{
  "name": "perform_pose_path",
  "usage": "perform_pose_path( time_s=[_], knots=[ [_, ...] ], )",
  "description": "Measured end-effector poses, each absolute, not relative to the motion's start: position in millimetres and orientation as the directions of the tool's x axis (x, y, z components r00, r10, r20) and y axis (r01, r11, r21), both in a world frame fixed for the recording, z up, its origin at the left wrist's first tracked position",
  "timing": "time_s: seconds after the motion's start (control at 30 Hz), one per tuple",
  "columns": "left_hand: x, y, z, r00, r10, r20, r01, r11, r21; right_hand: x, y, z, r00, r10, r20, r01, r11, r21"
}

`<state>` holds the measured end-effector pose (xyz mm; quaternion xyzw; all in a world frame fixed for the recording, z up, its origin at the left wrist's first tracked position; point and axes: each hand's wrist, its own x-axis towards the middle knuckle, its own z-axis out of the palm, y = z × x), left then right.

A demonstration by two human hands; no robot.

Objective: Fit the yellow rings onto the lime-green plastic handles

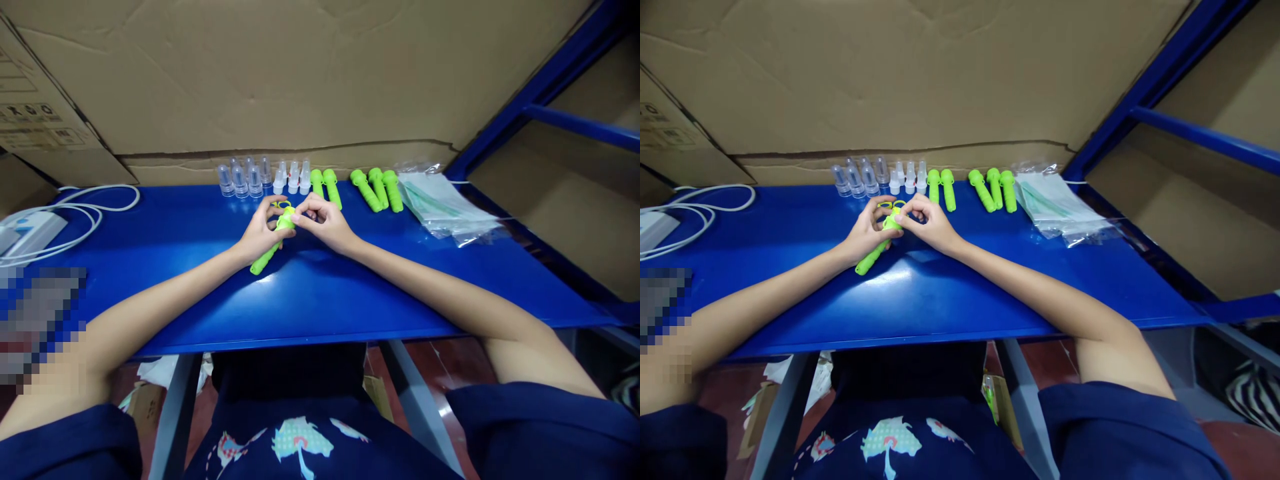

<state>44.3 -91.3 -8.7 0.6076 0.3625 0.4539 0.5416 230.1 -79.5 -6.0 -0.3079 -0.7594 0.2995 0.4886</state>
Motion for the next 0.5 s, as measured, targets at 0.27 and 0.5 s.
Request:
perform_pose_path(
  time_s=[0.27,0.5],
  knots=[
    [45,-91,-7,0.222,0.925,0.309,-0.08,-0.298,0.951,231,-78,-8,-0.283,0.732,0.62,0.21,0.678,-0.704],
    [50,-97,-9,0.178,0.901,0.395,-0.097,-0.383,0.919,230,-71,-16,-0.265,0.86,0.437,0.135,0.482,-0.866]
  ],
)
